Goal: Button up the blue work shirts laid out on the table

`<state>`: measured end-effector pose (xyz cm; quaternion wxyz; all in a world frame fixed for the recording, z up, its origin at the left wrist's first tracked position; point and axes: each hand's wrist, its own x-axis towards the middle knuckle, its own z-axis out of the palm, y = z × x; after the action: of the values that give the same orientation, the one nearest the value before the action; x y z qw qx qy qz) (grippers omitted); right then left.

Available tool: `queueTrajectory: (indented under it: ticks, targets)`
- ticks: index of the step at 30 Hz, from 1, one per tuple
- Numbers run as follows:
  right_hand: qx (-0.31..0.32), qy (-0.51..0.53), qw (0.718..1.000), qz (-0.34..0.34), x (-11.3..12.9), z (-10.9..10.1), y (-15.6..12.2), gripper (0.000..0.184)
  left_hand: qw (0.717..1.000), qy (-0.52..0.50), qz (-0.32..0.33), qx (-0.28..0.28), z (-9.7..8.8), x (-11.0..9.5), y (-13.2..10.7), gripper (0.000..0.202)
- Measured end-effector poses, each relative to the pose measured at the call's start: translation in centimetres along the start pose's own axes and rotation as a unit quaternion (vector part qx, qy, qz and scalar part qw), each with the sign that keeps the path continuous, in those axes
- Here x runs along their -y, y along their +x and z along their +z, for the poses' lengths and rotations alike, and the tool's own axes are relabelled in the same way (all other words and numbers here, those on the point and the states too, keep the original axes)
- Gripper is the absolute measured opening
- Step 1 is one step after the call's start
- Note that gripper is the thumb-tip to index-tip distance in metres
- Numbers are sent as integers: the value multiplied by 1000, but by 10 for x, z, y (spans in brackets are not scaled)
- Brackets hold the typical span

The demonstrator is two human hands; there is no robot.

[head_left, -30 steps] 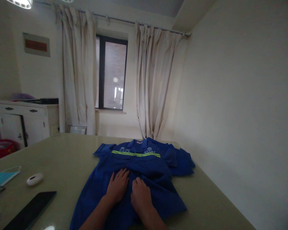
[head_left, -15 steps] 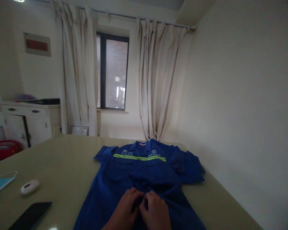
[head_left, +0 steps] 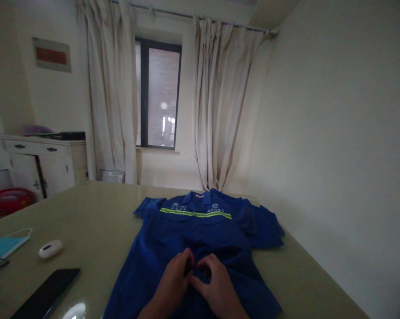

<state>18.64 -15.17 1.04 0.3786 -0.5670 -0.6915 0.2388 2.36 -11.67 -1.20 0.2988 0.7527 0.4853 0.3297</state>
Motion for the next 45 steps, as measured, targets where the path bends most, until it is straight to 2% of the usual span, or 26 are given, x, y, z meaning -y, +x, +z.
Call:
queueTrajectory:
  ticks: [3,7,10,15,18,22,24,28,34,40,45]
  targets:
    - [2,-41,999,-30,-1,2,-2,32,1000,-8,-10,-7,-5,-5,1,17]
    - [-34,-160,985,-48,-4,11,-4,45,1000,-4,-10,-14,-8,-14,1,10]
    - [-57,-212,974,-56,-4,14,-4,39,1000,9,-1,-20,-7,-13,1,11]
    - [-77,-206,975,-32,-7,11,-3,21,999,28,18,-15,-4,-8,1,18]
    - [-88,-165,982,-11,-9,7,0,16,999,18,36,-3,-4,-8,0,20]
    - [-59,-69,996,-12,-11,4,3,15,999,-7,47,-9,-4,-11,-1,22]
    - [-66,-63,996,-16,-13,5,2,14,999,-11,49,-16,-3,-11,-1,23]
    - [-78,-132,988,-12,-16,10,0,15,999,-1,45,-14,2,-10,-1,24]
    - [-14,-233,971,55,-8,10,2,17,999,32,35,2,-2,-12,-2,18]
    - [-41,-99,992,73,-2,3,3,9,997,76,14,23,-8,-13,-3,16]
    - [-24,-17,998,59,-7,3,3,8,999,6,29,17,1,-4,-2,22]
